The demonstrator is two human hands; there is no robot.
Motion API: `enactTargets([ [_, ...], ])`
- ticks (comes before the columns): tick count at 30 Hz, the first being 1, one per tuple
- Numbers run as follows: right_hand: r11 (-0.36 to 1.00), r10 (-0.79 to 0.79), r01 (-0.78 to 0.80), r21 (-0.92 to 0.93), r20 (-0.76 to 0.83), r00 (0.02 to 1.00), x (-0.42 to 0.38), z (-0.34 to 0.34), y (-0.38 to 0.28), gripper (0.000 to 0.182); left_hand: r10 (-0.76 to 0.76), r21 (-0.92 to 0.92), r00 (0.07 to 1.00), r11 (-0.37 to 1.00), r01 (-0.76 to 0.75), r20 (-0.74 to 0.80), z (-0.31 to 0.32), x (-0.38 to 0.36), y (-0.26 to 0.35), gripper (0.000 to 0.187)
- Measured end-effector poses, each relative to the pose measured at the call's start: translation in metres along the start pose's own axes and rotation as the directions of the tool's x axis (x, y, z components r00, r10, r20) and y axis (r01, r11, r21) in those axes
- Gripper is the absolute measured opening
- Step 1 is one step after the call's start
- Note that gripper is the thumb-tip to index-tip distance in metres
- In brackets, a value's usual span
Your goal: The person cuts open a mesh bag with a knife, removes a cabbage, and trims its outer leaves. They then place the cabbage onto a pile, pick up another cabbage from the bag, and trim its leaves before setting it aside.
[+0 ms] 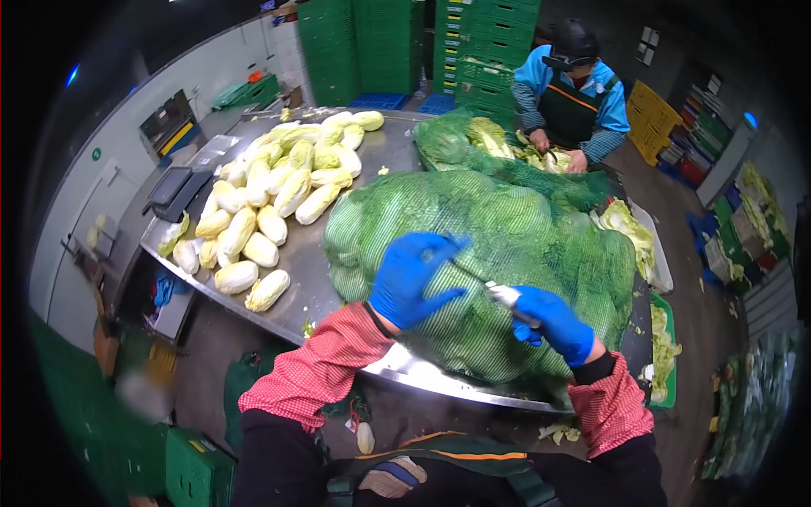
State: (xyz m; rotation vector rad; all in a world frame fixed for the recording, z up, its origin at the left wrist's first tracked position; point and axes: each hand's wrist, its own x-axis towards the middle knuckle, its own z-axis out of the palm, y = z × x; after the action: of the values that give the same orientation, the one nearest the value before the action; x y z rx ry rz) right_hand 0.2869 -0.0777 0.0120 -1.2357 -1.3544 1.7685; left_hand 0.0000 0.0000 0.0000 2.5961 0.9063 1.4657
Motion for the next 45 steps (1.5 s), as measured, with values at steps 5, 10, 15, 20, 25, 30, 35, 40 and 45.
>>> enactTargets([
  [5, 0.91, -0.367, 0.408, 0.071, -0.32, 0.874, -0.041, -0.058, -0.008, 0.053, -0.376, 0.162, 0.906, 0.899, 0.408, -0.195, 0.037, 0.006, -0.079, 0.073],
  [10, 0.994, -0.087, 0.1, 0.03, -0.295, 0.951, -0.028, -0.064, -0.03, 0.041, -0.567, 0.324, 0.804, 0.738, 0.592, -0.179, 0.076, 0.017, -0.128, 0.085],
  [15, 0.98, -0.156, 0.09, -0.178, -0.405, 0.901, 0.01, -0.058, -0.035, 0.034, -0.632, 0.305, 0.762, 0.705, 0.64, -0.138, 0.08, 0.012, -0.138, 0.09],
  [20, 0.819, -0.124, -0.085, -0.567, -0.32, 0.939, 0.052, -0.033, -0.077, 0.027, -0.624, 0.286, 0.764, 0.711, 0.642, -0.164, 0.079, 0.011, -0.14, 0.084],
  [25, 0.221, -0.473, -0.001, -0.975, -0.108, 0.874, 0.121, -0.032, -0.082, 0.032, -0.573, 0.286, 0.793, 0.74, 0.609, -0.207, 0.079, 0.008, -0.144, 0.073],
  [30, -0.016, -0.378, 0.029, -0.999, 0.033, 0.925, 0.173, -0.018, -0.084, 0.03, -0.57, 0.306, 0.792, 0.73, 0.611, -0.219, 0.081, 0.007, -0.144, 0.068],
  [35, -0.024, -0.26, -0.011, -1.0, -0.005, 0.966, 0.19, -0.012, -0.066, 0.027, -0.583, 0.295, 0.785, 0.728, 0.619, -0.207, 0.081, 0.005, -0.146, 0.068],
  [40, -0.094, -0.128, -0.004, -0.996, 0.008, 0.992, 0.084, -0.068, -0.051, 0.022, -0.575, 0.315, 0.79, 0.725, 0.613, -0.213, 0.079, 0.003, -0.142, 0.066],
  [45, -0.093, -0.033, -0.489, -0.867, -0.488, 0.872, -0.094, -0.136, -0.034, 0.028, -0.458, 0.39, 0.855, 0.761, 0.519, -0.244, 0.084, 0.0, -0.146, 0.067],
])
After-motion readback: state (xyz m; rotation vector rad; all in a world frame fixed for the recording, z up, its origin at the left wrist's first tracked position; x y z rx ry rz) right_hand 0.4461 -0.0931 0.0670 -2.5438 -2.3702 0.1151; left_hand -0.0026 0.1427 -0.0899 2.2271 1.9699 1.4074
